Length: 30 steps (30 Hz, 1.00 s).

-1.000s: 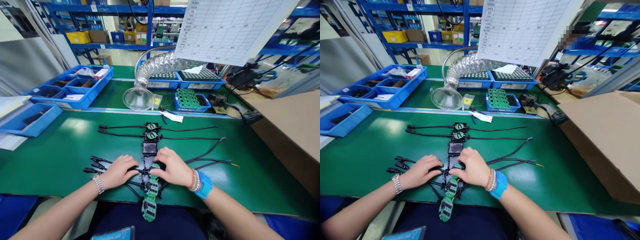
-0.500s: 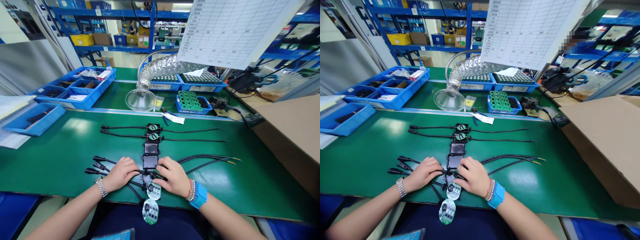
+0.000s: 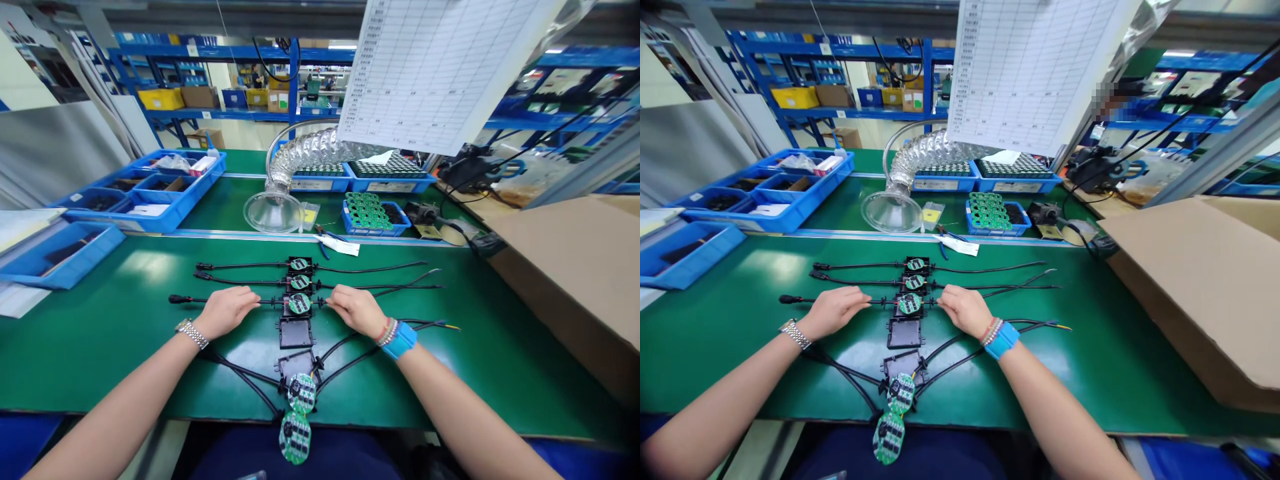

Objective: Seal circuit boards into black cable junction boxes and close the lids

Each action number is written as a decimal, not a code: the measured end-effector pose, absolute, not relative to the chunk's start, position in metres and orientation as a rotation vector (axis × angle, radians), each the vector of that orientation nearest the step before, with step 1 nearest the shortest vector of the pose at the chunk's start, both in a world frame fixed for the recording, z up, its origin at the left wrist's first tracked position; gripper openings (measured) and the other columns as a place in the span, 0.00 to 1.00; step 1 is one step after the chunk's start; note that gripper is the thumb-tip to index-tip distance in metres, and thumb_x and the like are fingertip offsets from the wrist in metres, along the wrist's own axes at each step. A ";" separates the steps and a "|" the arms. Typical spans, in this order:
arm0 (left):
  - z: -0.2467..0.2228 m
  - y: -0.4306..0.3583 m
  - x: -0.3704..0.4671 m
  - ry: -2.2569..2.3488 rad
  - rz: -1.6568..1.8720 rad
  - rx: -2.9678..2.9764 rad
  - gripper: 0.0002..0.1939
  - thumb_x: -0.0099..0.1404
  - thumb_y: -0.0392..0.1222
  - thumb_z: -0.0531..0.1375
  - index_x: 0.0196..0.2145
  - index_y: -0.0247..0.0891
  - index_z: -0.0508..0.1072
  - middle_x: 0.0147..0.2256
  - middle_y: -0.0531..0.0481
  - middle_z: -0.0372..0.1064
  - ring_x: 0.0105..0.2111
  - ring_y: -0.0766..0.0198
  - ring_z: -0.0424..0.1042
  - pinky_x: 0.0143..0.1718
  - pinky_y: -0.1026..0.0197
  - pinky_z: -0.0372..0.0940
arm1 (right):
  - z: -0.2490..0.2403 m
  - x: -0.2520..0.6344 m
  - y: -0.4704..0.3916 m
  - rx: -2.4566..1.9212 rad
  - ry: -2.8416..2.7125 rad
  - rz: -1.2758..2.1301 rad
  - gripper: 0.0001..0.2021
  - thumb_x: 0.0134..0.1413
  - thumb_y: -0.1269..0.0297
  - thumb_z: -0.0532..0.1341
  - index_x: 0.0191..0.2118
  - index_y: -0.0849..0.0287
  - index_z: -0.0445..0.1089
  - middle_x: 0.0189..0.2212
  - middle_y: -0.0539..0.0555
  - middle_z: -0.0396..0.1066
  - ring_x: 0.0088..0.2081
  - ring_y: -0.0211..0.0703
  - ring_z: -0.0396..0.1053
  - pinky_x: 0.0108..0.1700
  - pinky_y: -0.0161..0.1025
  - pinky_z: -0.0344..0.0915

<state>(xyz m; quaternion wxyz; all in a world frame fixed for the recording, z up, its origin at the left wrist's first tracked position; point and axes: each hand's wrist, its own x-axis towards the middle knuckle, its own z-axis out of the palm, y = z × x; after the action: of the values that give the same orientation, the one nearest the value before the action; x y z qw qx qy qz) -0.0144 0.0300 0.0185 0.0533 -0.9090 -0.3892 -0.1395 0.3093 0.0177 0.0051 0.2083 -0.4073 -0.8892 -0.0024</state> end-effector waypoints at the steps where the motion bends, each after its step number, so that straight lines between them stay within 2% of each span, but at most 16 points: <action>1: 0.014 0.031 -0.015 -1.194 -0.407 -2.766 0.15 0.68 0.46 0.48 0.34 0.41 0.72 0.30 0.52 0.70 0.31 0.67 0.68 0.28 0.68 0.59 | -0.001 0.306 0.018 -1.148 -2.471 -0.002 0.15 0.62 0.64 0.48 0.25 0.59 0.64 0.26 0.51 0.64 0.28 0.35 0.59 0.27 0.32 0.51; 7: -0.002 0.039 -0.013 -1.248 -0.331 -2.819 0.14 0.67 0.44 0.48 0.34 0.40 0.72 0.33 0.51 0.68 0.34 0.66 0.67 0.35 0.65 0.61 | -0.019 0.304 0.014 -1.212 -2.453 0.010 0.13 0.61 0.66 0.50 0.28 0.59 0.67 0.28 0.52 0.67 0.32 0.39 0.60 0.34 0.37 0.55; 12: 0.021 0.009 -0.011 -1.303 -0.368 -2.875 0.12 0.66 0.45 0.51 0.44 0.42 0.69 0.43 0.47 0.66 0.42 0.59 0.63 0.43 0.56 0.59 | 0.008 0.304 -0.010 -1.146 -2.346 0.121 0.10 0.61 0.67 0.50 0.40 0.60 0.69 0.36 0.57 0.68 0.40 0.45 0.61 0.41 0.44 0.58; 14: 0.032 -0.019 -0.009 -1.274 -0.347 -3.030 0.11 0.66 0.44 0.51 0.43 0.42 0.68 0.42 0.48 0.66 0.42 0.60 0.63 0.44 0.57 0.58 | 0.024 0.294 -0.031 -1.048 -2.328 0.274 0.10 0.61 0.65 0.50 0.42 0.60 0.67 0.38 0.57 0.67 0.40 0.44 0.61 0.42 0.43 0.59; 16: 0.035 -0.048 -0.003 -1.189 -0.301 -3.240 0.10 0.66 0.44 0.51 0.43 0.42 0.67 0.40 0.49 0.66 0.41 0.61 0.63 0.43 0.58 0.58 | 0.036 0.278 -0.055 -0.941 -2.378 0.451 0.11 0.59 0.59 0.53 0.42 0.59 0.67 0.37 0.56 0.67 0.40 0.44 0.60 0.42 0.43 0.58; 18: 0.029 -0.070 0.005 -1.205 -0.324 -3.319 0.10 0.66 0.43 0.52 0.43 0.41 0.66 0.39 0.49 0.66 0.39 0.62 0.63 0.42 0.59 0.58 | 0.039 0.260 -0.076 -0.970 -2.414 0.532 0.20 0.53 0.48 0.57 0.42 0.60 0.66 0.37 0.56 0.66 0.38 0.46 0.59 0.40 0.45 0.57; 20: 0.016 -0.081 0.012 -1.300 -0.383 -3.268 0.08 0.66 0.41 0.51 0.41 0.40 0.66 0.37 0.48 0.66 0.37 0.61 0.63 0.39 0.59 0.58 | 0.034 0.245 -0.090 -1.074 -2.426 0.530 0.25 0.47 0.42 0.58 0.40 0.61 0.65 0.37 0.57 0.65 0.38 0.48 0.58 0.39 0.47 0.56; 22: 0.003 -0.084 0.018 -1.339 -0.436 -3.178 0.07 0.66 0.39 0.50 0.38 0.39 0.67 0.34 0.48 0.65 0.34 0.61 0.62 0.36 0.59 0.57 | 0.025 0.238 -0.096 -1.129 -2.420 0.519 0.23 0.48 0.43 0.58 0.35 0.61 0.64 0.36 0.57 0.64 0.37 0.48 0.57 0.39 0.47 0.54; 26: -0.009 -0.080 0.022 -1.237 -0.482 -3.102 0.09 0.67 0.36 0.48 0.36 0.38 0.67 0.31 0.49 0.64 0.31 0.62 0.60 0.32 0.60 0.54 | 0.009 0.238 -0.097 -1.044 -2.394 0.486 0.14 0.57 0.54 0.53 0.33 0.61 0.61 0.31 0.56 0.64 0.35 0.45 0.55 0.37 0.44 0.53; 30: -0.007 -0.078 0.021 -1.199 -0.444 -3.122 0.09 0.67 0.35 0.48 0.36 0.39 0.67 0.31 0.49 0.64 0.31 0.63 0.60 0.32 0.61 0.53 | 0.000 0.240 -0.097 -0.977 -2.383 0.356 0.13 0.58 0.55 0.52 0.33 0.61 0.62 0.28 0.54 0.63 0.31 0.43 0.55 0.35 0.42 0.51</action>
<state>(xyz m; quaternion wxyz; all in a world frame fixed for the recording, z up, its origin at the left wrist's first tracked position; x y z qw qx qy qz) 0.0211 -0.0784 -0.0070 -0.1156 -0.9191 -0.3532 -0.1306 0.2402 -0.0974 -0.0004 0.2676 -0.3619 -0.8831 0.1320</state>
